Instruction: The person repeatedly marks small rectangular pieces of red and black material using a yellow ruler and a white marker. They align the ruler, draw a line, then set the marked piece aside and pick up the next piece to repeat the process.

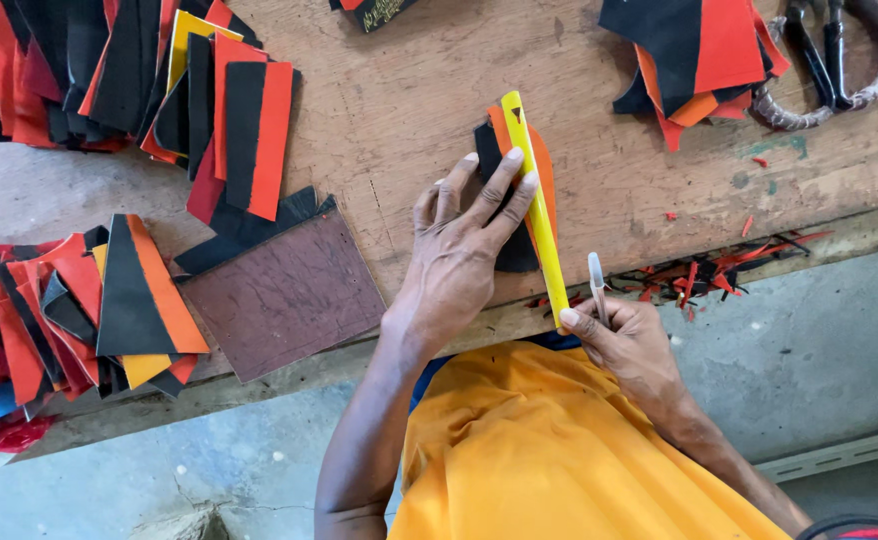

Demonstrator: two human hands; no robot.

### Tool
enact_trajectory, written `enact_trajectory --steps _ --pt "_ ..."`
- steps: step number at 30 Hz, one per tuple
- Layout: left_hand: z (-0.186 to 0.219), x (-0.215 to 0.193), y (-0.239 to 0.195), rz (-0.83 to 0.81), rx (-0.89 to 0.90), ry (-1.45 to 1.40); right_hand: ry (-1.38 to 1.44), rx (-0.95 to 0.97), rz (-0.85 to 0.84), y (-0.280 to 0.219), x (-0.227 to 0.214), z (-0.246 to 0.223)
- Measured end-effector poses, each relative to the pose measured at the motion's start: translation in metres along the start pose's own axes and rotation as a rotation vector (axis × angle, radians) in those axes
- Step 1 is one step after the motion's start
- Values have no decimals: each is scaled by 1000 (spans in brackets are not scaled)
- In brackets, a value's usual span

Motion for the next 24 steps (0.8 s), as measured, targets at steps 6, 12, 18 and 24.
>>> enact_trajectory --steps 6,12,18,24 --pt "-3 3 -1 -21 -18 -15 0 1 -11 0 0 0" --pt "0 2 0 3 -8 14 1 23 -20 0 0 2" --pt "3 2 3 22 -19 16 5 10 -28 0 0 1" --pt "6 5 4 88 -79 56 -153 56 -45 -3 -1 -9"
Point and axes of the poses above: each hand's wrist, its own y-axis towards the middle knuckle, its own x-axis out of the palm, z = x × y, the point moved 10 cm from there along y, towards the middle knuckle, and after that the axes turned 1 degree about z, right-handed, at the moved point
